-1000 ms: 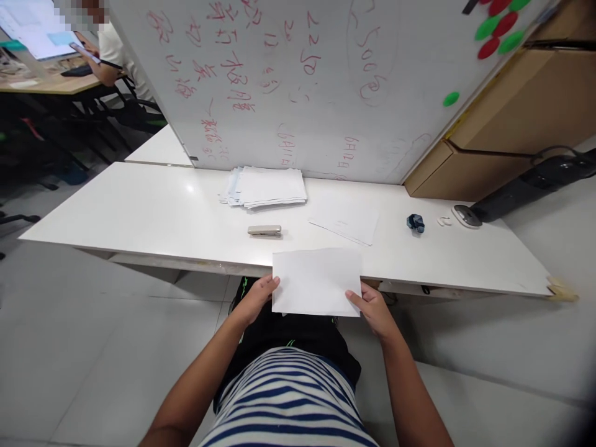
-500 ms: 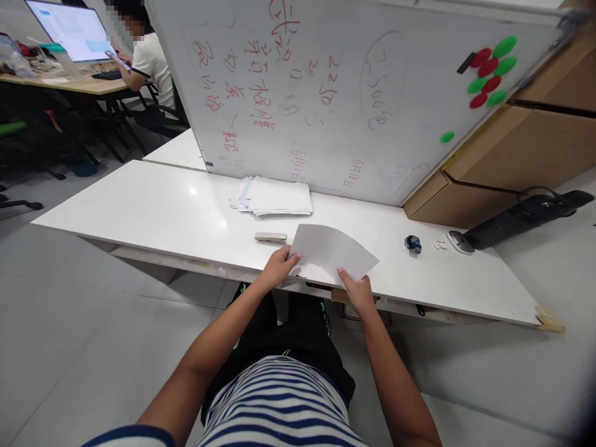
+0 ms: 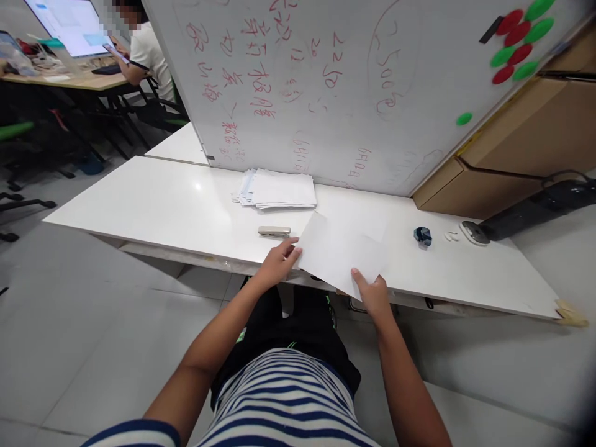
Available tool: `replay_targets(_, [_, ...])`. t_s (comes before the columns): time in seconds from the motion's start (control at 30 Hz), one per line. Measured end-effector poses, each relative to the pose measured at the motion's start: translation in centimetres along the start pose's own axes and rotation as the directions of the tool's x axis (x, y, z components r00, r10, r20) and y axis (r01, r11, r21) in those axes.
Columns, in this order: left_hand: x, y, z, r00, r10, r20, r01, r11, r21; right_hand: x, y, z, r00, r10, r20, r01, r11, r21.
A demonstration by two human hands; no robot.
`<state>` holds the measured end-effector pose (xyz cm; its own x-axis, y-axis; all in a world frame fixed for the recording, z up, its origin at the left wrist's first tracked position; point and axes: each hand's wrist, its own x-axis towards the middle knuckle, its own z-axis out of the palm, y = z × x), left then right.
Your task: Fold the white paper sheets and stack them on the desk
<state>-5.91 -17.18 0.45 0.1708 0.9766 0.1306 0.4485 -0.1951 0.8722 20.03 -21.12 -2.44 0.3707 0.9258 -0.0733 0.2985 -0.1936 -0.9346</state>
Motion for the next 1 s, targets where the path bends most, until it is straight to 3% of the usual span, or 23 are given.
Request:
replay_targets(0.1, [2.4,-0.4,-2.1,0.989,0.063,-0.135,-0.052,0.995,0.083,0.9,0.6,-0.7,0.985,0.143,0.101,-0.152,0.985,0.087])
replay_targets(0.2, [6.3,-1.4,-3.6,0.954,0.16,-0.255,-0.061,0.932,0.358,1.9,0.6,-0.4,0.948,0.208,0.239,-0.243,0.962,0.126])
replay_targets(0.37, [11.0,-3.6,-3.3,0.984,0.135,-0.117,-0.034,0.787,0.617,2.5,-1.1,0.4,0.853,0.275,0.444,-0.373,0.916,0.15])
replay_targets(0.67, [11.2,-5.2,-2.4,0.991,0.098,-0.095,-0.019,0.787,0.617,2.8,-1.0,1.0,0.869,0.272,0.413,-0.345,0.932,0.11])
replay_targets(1.0, [11.1,-4.8,-2.4,0.997,0.052,-0.056,-0.006,0.781,0.625,2.5,-1.7,1.3,0.859,0.307,0.409,-0.364,0.929,0.067])
